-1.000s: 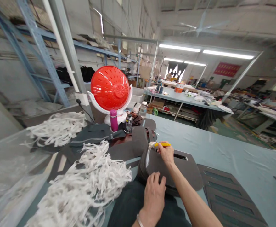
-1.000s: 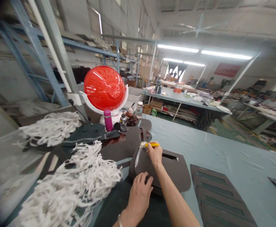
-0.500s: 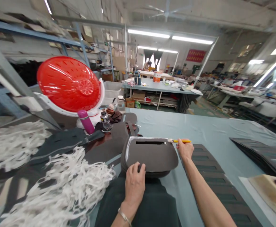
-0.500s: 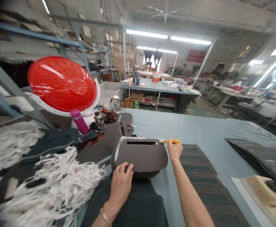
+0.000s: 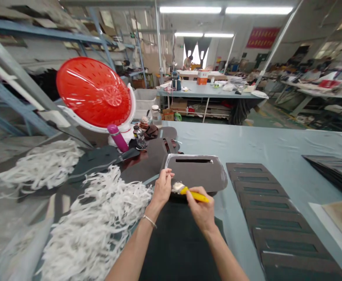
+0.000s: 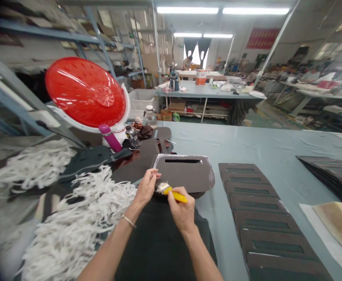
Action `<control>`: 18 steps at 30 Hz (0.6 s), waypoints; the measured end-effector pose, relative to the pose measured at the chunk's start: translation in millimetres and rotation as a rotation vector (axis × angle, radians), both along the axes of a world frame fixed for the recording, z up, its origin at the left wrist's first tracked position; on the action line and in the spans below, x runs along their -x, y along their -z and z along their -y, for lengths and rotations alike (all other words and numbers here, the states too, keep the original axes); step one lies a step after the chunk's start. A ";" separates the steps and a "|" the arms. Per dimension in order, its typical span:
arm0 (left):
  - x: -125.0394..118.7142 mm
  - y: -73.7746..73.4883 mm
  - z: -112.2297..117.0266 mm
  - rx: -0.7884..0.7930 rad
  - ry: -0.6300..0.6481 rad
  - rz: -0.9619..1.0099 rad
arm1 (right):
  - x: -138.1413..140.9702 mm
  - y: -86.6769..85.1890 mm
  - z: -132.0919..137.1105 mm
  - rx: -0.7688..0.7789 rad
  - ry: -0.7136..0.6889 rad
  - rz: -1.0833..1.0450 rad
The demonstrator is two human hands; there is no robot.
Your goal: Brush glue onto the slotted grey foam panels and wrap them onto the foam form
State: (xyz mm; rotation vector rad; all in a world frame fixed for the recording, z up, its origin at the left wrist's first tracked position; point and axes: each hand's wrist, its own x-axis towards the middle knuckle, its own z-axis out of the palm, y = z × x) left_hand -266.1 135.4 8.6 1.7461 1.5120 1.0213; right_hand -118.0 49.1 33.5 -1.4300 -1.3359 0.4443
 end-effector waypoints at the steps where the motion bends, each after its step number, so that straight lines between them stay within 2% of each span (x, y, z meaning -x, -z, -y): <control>1: 0.9 2.2 -2.9 0.003 0.012 -0.038 | 10.9 5.1 -2.2 0.008 -0.068 -0.006; 3: 1.7 8.1 -5.8 -0.017 0.030 -0.124 | 9.0 15.2 -0.4 0.039 -0.060 -0.010; 5: 2.5 13.9 -6.4 -0.051 0.047 -0.162 | -23.1 22.1 10.0 0.068 0.047 -0.015; 7: 3.4 17.2 -5.7 -0.065 0.058 -0.162 | -71.6 23.0 24.0 0.072 0.222 0.006; 9: 2.6 16.7 -3.6 -0.074 0.056 -0.178 | -114.3 17.6 31.5 0.065 0.490 0.069; 11: -1.4 12.8 0.8 -0.119 0.050 -0.248 | -130.8 8.4 23.3 0.024 0.686 0.103; 12: -4.6 10.2 4.0 -0.158 0.047 -0.306 | -126.0 3.5 12.2 -0.006 0.708 0.089; 13: -8.4 7.6 7.5 -0.202 0.042 -0.375 | -112.9 -1.0 -3.2 -0.032 0.662 0.055; 14: -12.3 5.2 11.1 -0.245 0.032 -0.445 | -92.9 -4.7 -21.8 -0.052 0.568 0.009; 16: -19.4 2.1 17.2 -0.310 0.004 -0.556 | -42.9 -8.7 -62.0 -0.039 0.291 -0.085; 18: -23.3 1.0 20.5 -0.333 -0.014 -0.606 | -0.2 -6.9 -94.8 -0.008 0.106 -0.106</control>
